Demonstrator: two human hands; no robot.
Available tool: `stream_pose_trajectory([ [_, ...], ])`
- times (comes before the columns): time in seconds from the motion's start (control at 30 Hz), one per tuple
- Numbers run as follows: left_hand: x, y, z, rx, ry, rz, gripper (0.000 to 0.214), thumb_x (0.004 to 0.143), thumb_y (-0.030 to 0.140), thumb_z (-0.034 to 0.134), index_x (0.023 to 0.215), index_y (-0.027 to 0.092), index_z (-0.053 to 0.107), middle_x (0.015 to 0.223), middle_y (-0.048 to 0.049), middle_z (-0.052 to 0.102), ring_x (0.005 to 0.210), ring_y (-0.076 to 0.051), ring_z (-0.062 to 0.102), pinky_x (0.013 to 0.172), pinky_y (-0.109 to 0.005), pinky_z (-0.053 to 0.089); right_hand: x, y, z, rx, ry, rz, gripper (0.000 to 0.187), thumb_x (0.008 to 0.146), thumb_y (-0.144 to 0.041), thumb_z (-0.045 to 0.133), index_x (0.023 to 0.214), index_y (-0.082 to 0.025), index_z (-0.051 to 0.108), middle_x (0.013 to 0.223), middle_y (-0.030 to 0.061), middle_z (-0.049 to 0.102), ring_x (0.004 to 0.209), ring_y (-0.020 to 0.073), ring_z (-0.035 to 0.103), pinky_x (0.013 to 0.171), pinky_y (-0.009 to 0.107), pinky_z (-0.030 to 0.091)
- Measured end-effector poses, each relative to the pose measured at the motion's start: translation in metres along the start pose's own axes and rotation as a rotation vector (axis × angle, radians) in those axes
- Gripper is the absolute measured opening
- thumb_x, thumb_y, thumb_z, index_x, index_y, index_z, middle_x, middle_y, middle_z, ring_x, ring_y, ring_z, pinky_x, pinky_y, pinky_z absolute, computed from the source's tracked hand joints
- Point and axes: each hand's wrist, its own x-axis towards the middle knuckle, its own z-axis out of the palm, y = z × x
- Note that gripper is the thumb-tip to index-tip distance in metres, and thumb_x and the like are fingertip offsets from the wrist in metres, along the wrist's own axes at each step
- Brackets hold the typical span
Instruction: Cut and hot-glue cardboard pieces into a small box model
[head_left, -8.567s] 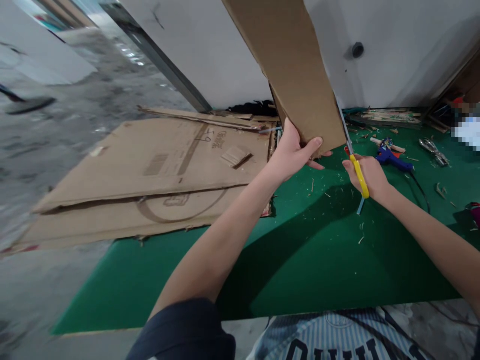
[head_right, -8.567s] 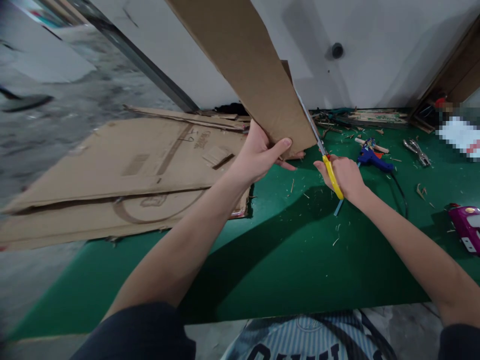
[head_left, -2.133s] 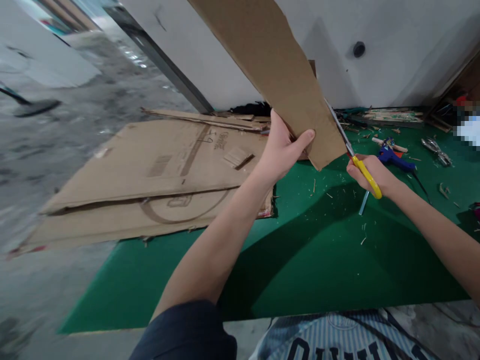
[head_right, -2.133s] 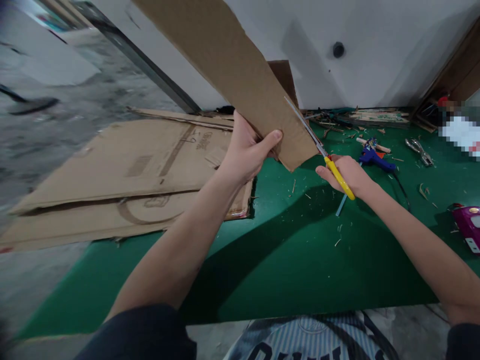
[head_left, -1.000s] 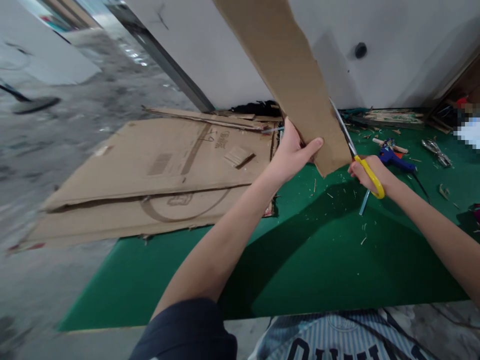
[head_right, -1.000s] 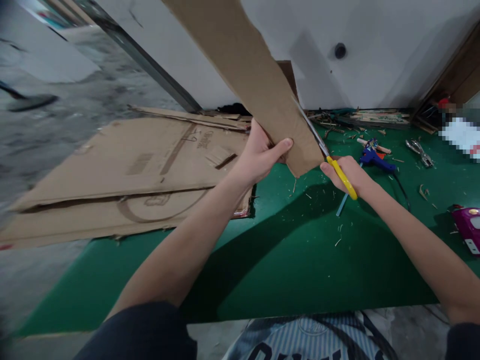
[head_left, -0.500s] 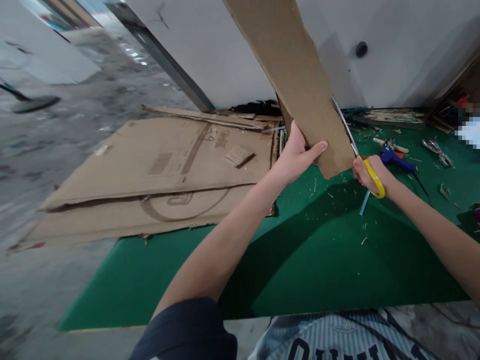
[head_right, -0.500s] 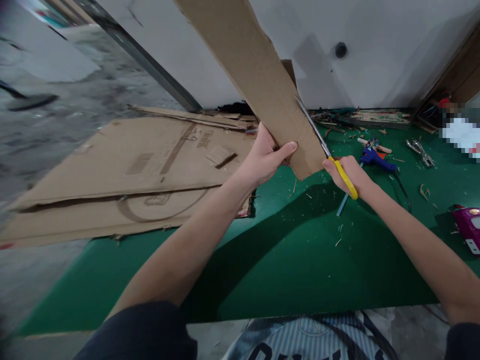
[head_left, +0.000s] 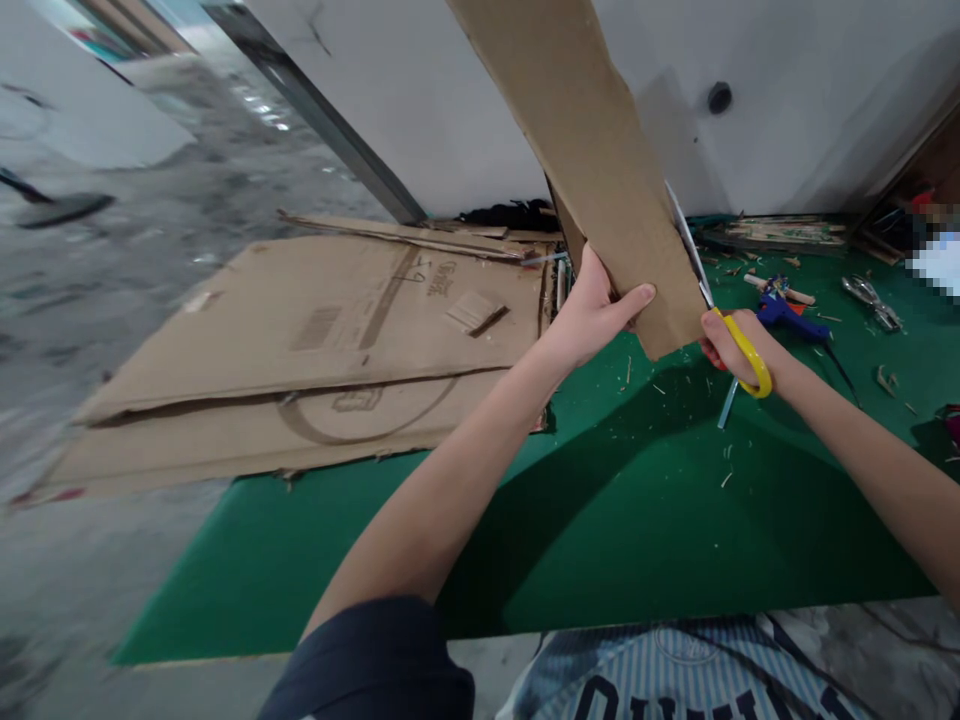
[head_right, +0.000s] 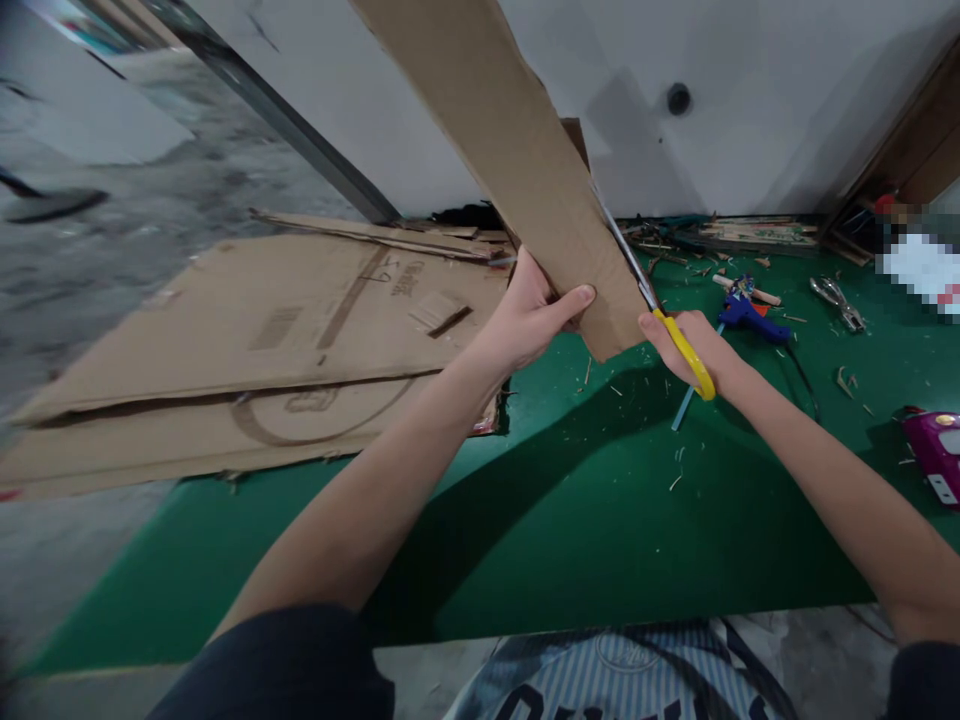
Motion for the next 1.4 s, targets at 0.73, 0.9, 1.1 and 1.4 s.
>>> stream_pose_trajectory([
  [0.73,-0.006,0.017,0.020,-0.258,0.044,-0.184,0.082,0.077,0.062,0.079,0.137,0.030,0.032,0.145,-0.0149,0.049,0.125,-0.036,0.061,0.063,-0.033,0.065,0.004,0.005,-0.008,0.374,-0.209,0.123,0.079,0.068,-0.101,0.045,0.076,-0.022,0.054,0.066,0.0024,0.053,0.065,0.0184,0.063,0.059,0.033,0.062],
  [0.9,-0.008,0.018,0.024,-0.207,0.025,-0.183,0.082,0.081,0.059,0.076,0.142,0.029,0.030,0.149,-0.0159,0.048,0.131,-0.038,0.057,0.082,-0.045,0.066,-0.001,-0.003,-0.009,0.276,-0.163,0.112,0.080,0.076,-0.098,0.035,0.073,-0.022,0.057,0.063,0.0036,0.058,0.058,0.0174,0.061,0.056,0.032,0.055],
  [1.1,-0.005,0.014,0.018,-0.070,-0.001,-0.057,0.083,0.085,0.064,0.068,0.143,0.025,0.024,0.157,-0.0171,0.040,0.149,-0.035,0.039,0.114,-0.050,0.050,-0.004,-0.009,-0.007,0.123,-0.075,0.103,0.081,0.083,-0.095,0.024,0.064,-0.021,0.052,0.057,0.0048,0.058,0.053,0.0175,0.061,0.056,0.032,0.051],
  [1.4,-0.004,0.013,0.015,-0.020,-0.017,-0.019,0.086,0.086,0.067,0.066,0.147,0.025,0.023,0.158,-0.0172,0.038,0.150,-0.034,0.037,0.120,-0.052,0.043,-0.003,0.004,0.006,0.146,0.029,0.050,0.076,0.088,-0.090,0.027,0.060,-0.022,0.048,0.052,0.0038,0.055,0.045,0.0139,0.054,0.044,0.028,0.043],
])
